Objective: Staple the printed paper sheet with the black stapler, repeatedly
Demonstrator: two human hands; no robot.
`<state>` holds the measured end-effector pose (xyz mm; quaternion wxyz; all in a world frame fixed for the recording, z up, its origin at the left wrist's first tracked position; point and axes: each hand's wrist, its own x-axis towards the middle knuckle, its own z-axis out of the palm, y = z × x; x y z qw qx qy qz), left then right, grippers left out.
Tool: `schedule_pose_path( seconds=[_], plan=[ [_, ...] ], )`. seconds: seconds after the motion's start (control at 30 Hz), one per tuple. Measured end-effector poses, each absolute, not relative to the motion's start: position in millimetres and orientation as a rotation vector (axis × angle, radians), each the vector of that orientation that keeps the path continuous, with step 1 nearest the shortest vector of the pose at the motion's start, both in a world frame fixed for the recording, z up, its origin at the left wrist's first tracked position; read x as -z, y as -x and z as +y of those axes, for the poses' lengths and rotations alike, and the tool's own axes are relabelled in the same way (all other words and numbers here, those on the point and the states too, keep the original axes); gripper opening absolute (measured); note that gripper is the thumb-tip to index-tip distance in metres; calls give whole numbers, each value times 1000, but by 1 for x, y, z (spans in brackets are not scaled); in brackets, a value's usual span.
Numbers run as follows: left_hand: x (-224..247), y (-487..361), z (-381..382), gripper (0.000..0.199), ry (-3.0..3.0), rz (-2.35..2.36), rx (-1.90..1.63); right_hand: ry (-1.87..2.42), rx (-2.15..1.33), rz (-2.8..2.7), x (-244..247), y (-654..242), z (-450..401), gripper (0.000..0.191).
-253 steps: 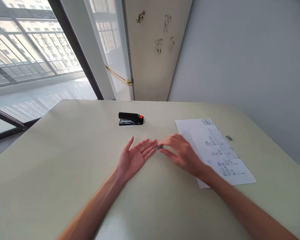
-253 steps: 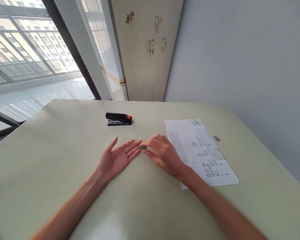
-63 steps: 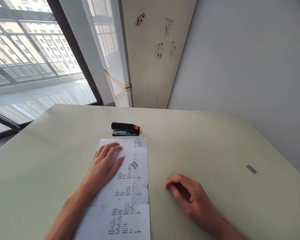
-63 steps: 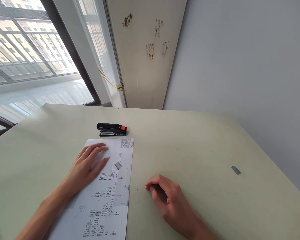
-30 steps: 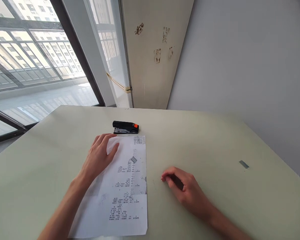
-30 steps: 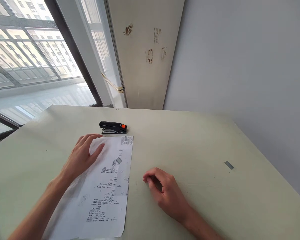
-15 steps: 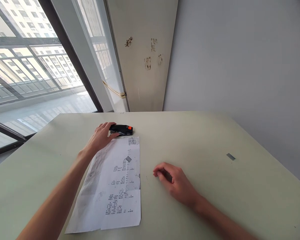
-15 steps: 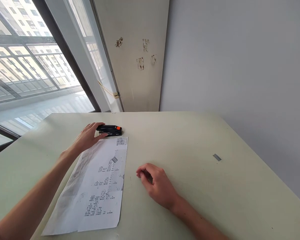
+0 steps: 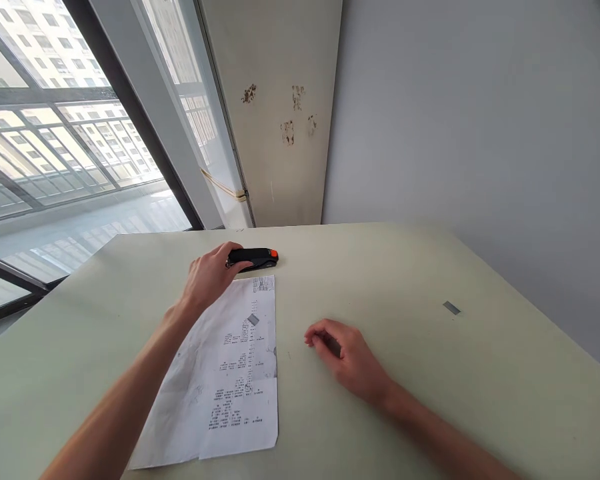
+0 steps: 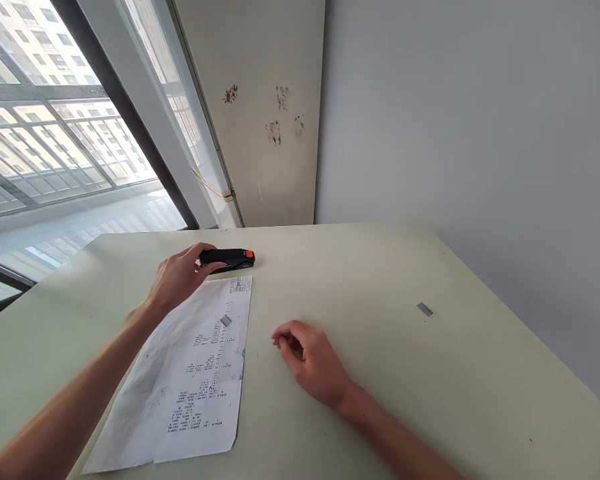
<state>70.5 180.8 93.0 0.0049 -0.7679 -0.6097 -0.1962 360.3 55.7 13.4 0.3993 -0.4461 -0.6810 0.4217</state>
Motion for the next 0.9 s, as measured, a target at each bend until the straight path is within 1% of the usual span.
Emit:
schedule_pose_path(
  seconds=[0.13,0.3,0.47,0.6,0.77,0.9],
  plan=[
    [-96,-113,150,41,2588,-1780,701,1346,-811,-1467,-8,-378,74,17],
    [-85,-157,129,33,2733,-1675,703,1453,-693,-1304,-9,-398,89,24],
    [-66,-181,118,28,2824,-1656,730,1471,-719,-1304,-15,-401,89,31],
    [-51,-190,108,27,2882,-1672,761,1447,-771,-1375,-14,-401,91,34],
    [-41,-188,106,28,2938,-1726,916,1445,-803,-1470,-12,-400,91,41],
    [-39,-176,108,26,3006,-1677,905,1442,-831,-1461,-11,-400,89,42]
  ],
)
